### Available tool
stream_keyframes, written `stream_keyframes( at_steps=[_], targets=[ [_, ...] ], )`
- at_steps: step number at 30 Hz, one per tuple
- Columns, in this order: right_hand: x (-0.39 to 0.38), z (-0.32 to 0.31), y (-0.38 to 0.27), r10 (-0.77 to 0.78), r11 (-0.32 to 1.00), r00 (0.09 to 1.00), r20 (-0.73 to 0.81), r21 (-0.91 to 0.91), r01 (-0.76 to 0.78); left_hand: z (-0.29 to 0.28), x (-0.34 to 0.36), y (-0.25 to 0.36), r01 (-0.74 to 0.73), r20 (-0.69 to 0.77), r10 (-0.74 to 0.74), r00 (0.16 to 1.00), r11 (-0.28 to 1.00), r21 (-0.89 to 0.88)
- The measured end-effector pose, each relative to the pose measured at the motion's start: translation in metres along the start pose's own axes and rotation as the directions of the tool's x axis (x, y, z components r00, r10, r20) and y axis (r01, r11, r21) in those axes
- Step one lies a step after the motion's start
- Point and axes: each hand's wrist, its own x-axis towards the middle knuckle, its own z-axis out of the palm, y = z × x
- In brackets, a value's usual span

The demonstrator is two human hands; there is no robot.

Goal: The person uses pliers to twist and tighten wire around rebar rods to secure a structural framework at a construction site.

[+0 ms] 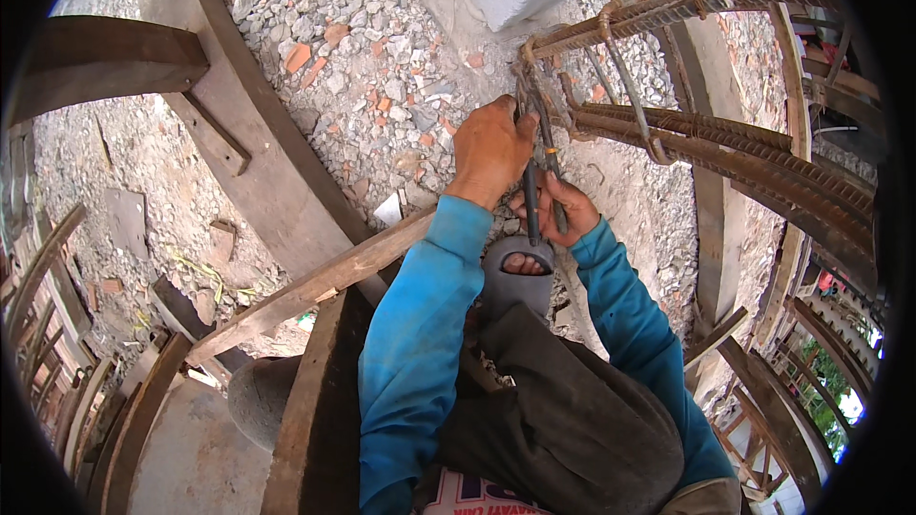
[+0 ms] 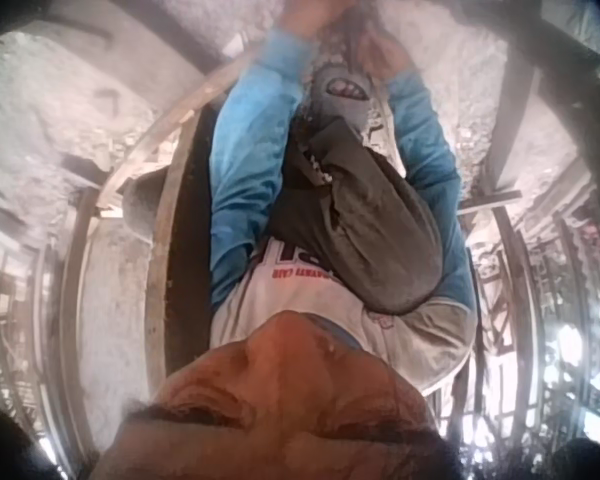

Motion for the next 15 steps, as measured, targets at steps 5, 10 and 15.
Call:
stream_keyframes(
  at_steps=[5, 10, 15],
  targets=[
    [0.004, 0.002, 0.003, -0.035, 0.989, 0.946, 0.321, 0.147, -0.014, -0.004, 0.006, 0.005, 0.012, 0.043, -0.013, 0.999, 1.0, 0.024],
    [-0.012, 0.027, -0.014, 0.164, 0.94, 0.929, 0.333, 0.231, -0.249, -0.013, 0.005, -0.004, 0.099, 0.22, -0.087, 0.972, 0.994, -0.045],
    [-0.034, 0.057, -0.027, 0.039, 0.925, 0.929, -0.369, -0.338, -0.173, -0.013, -0.002, -0.006, 0.196, 0.231, -0.159, 0.96, 0.969, -0.15]
  ],
)
